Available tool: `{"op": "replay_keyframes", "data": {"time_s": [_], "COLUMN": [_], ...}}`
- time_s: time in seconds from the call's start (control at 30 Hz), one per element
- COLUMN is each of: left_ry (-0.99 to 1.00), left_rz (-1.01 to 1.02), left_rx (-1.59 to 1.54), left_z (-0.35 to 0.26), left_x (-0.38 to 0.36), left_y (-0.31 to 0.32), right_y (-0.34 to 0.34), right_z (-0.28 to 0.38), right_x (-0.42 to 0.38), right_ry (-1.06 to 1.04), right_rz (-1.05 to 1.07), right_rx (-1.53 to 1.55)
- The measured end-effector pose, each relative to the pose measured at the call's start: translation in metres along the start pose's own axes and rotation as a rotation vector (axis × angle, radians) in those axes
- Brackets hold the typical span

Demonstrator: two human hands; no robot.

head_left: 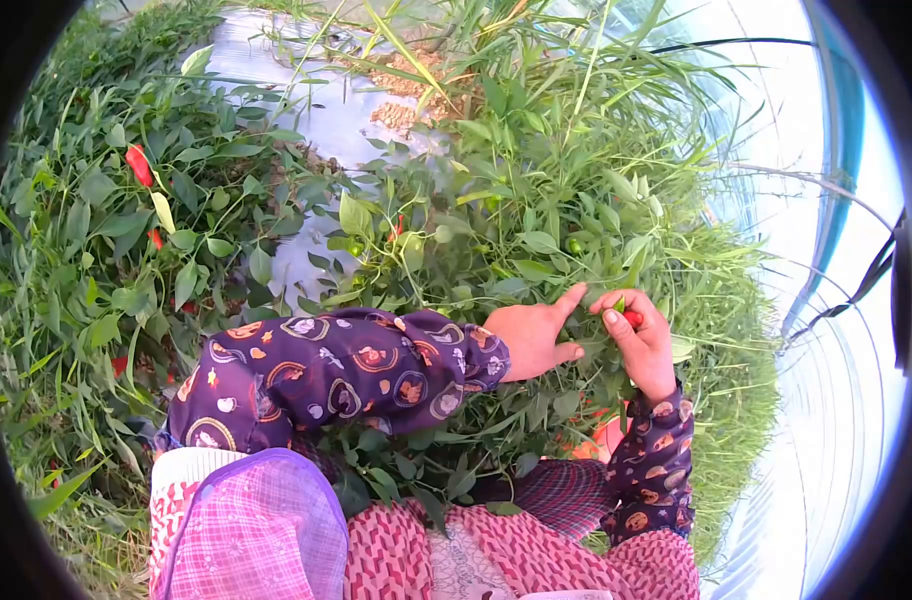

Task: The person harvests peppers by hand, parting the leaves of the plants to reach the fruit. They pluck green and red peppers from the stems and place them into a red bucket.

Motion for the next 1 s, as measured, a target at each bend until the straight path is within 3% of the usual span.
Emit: {"op": "replay_keyframes", "data": {"time_s": [0.17, 0.23, 0.3, 0.37, 0.5, 0.57, 0.63, 0.67, 0.7, 0.77, 0.8, 0.83, 0.9, 0.97, 1.0], "left_ry": [0.092, 0.109, 0.105, 0.029, 0.025, -0.027, -0.177, -0.279, -0.291, -0.076, -0.035, 0.167, 0.368, 0.554, 0.581], "left_rz": [-0.015, -0.039, -0.021, -0.013, 0.057, 0.034, 0.087, 0.109, 0.107, -0.034, -0.076, 0.31, 0.233, 0.149, -0.025], "left_rx": [0.134, 0.163, 0.196, 0.175, 0.199, 0.182, -0.005, -0.074, -0.073, 0.126, 0.056, 0.419, 0.693, 0.702, 0.649], "left_z": [0.003, 0.009, 0.009, -0.002, -0.01, -0.008, -0.001, -0.013, 0.002, 0.04, 0.017, -0.006, -0.03, -0.057, -0.059], "left_x": [0.005, 0.01, 0.011, 0.007, 0.005, 0.004, 0.0, -0.013, -0.013, -0.006, -0.03, -0.037, -0.049, -0.063, -0.067], "left_y": [0.038, 0.046, 0.049, 0.046, 0.052, 0.063, 0.072, 0.048, 0.072, 0.137, 0.088, 0.041, 0.031, 0.009, 0.004], "right_y": [-0.004, -0.01, -0.02, -0.011, 0.047, 0.088, 0.126, 0.138, 0.149, 0.154, 0.156, 0.154, 0.156, 0.154, 0.156], "right_z": [-0.019, -0.008, 0.013, 0.029, 0.047, 0.024, -0.014, -0.039, -0.061, -0.078, -0.081, -0.078, -0.071, -0.1, -0.119], "right_x": [-0.019, -0.013, -0.008, 0.006, 0.082, 0.133, 0.173, 0.191, 0.2, 0.195, 0.184, 0.171, 0.151, 0.145, 0.141], "right_ry": [0.09, -0.018, -0.128, -0.171, 0.081, 0.105, 0.167, 0.26, 0.361, 0.398, 0.389, 0.501, 0.611, 0.357, 0.356], "right_rz": [-0.099, -0.212, -0.045, 0.103, 0.395, 0.484, 0.438, 0.425, 0.413, 0.504, 0.571, 0.64, 0.697, 0.892, 0.857], "right_rx": [0.208, 0.81, 0.942, 0.942, 0.666, 0.461, 0.346, 0.23, 0.114, -0.35, -0.486, -0.301, -0.217, -0.111, -0.104]}}
Point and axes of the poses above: each hand's wrist, its own x-axis towards the middle knuckle, its own y-axis out of the palm, z = x × y, the point moved 1 cm from there along x, towards the middle knuckle, and after that the axes turned 10 degrees about x, right-handed, at the moved point
